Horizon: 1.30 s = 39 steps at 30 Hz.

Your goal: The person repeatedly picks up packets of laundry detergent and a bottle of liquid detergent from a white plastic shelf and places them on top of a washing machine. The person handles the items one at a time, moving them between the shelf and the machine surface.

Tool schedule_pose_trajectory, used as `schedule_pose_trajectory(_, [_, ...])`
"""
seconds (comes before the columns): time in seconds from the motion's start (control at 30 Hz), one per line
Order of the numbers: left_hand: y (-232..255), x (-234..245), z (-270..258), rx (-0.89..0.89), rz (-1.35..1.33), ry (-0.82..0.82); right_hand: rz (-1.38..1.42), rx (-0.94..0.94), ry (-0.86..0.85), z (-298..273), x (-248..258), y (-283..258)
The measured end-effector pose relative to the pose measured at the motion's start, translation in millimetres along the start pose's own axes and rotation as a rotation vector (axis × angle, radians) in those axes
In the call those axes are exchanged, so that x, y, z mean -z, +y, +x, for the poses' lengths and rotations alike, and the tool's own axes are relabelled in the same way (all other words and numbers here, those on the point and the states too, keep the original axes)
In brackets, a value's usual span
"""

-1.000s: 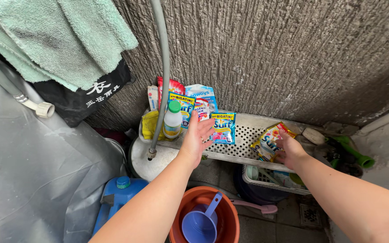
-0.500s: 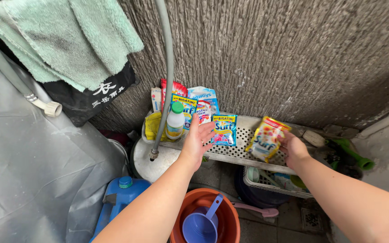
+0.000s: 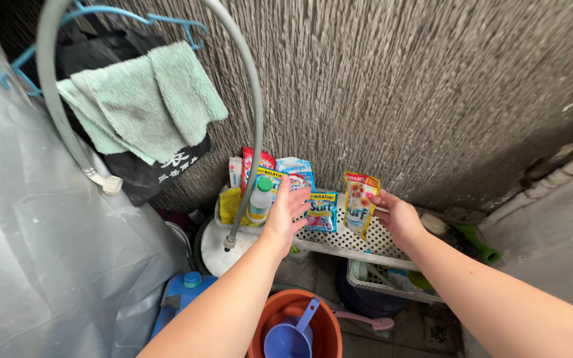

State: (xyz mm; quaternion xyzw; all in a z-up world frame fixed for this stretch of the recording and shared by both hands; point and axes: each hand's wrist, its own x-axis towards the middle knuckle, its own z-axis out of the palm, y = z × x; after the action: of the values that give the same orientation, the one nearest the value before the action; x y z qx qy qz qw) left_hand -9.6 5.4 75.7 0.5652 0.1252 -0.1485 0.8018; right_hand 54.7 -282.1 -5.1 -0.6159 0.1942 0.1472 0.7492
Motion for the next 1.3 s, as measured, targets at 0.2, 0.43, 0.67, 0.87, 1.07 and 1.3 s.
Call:
schedule_pose_trajectory(0.2, [27.8,-11.0,-20.6,-0.003,0.021,-0.004,0.018,0.026,-0.04,-43.8,-31.2,-44.0])
schedule_pose_trajectory(0.43, [64.0,-21.3,-39.5,-0.033,0.105,0.031,0.167,0.096,-0.18,-107.8,-67.4,-102.7])
schedule_pose_trajectory(0.67, [103.4,-25.7,-61.9,-0.068,0.097,0.025,0.218,0.13,-0.293,-164.6,-111.5,-153.2])
schedule_pose_trajectory(0.87, [139.4,-24.8,-93.5,-0.104,0.094,0.047,0.261,0.171,-0.348,-204.1,-145.8,-190.7])
schedule_pose_trajectory(1.07, [170.9,-15.9,-126.1,-0.134,0.075,0.013,0.301,0.185,-0.435,-227.8,-178.4,-218.4])
schedule_pose_trajectory(1.3, [206.1,-1.9,-167.4,-0.187,-0.052,-0.033,0.33,0.222,-0.514,-253.8,-210.2,-241.9])
